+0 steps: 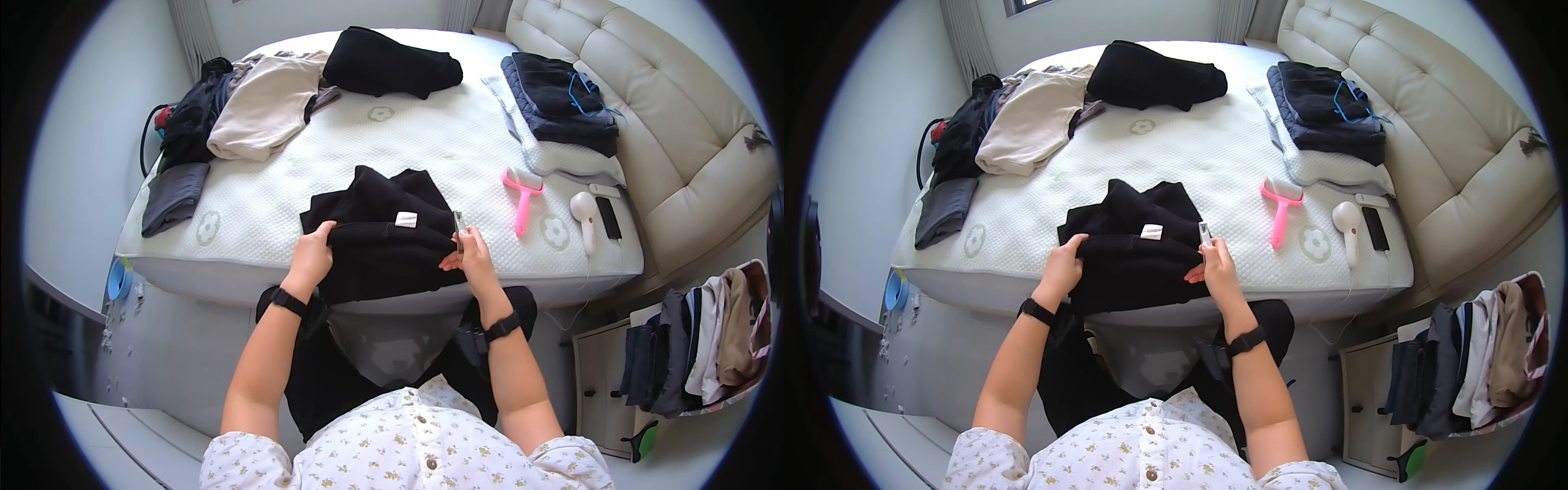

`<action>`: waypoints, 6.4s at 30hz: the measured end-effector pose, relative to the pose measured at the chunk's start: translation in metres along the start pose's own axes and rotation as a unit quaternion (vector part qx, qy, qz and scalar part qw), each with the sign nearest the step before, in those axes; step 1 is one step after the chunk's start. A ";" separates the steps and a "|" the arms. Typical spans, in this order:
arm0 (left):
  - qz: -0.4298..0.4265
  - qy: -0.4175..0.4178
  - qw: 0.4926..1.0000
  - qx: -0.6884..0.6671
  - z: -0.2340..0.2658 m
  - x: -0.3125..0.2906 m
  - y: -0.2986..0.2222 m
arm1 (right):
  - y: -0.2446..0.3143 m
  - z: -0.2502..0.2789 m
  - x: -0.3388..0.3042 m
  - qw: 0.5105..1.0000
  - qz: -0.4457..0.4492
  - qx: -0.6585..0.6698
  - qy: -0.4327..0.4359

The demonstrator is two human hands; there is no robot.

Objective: The person uses nail clippers to cut a tag off a black garment and then runs a lint roller over the fabric.

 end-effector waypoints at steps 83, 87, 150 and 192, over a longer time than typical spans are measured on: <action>0.103 0.359 0.720 -0.585 -0.046 -0.076 -0.082 | 0.069 -0.090 -0.013 0.983 0.102 -0.096 0.122; 0.136 0.380 0.694 -0.597 -0.054 -0.078 -0.075 | 0.060 -0.097 -0.009 0.989 0.039 -0.031 0.142; 0.147 0.208 0.673 -0.694 -0.037 -0.058 -0.063 | 0.051 -0.119 -0.072 0.984 0.019 0.031 0.174; 0.077 0.190 0.742 -0.638 -0.024 -0.073 -0.059 | 0.049 -0.123 -0.084 0.996 0.036 0.008 0.084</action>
Point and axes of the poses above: each hand's wrist, its own x-axis towards the middle knuckle, its own z-axis out of the back of the hand, y = z × x, the point moved 8 cm from there along x, towards the middle knuckle, and after that the axes turned 14 degrees about z, right-handed, at the moved point
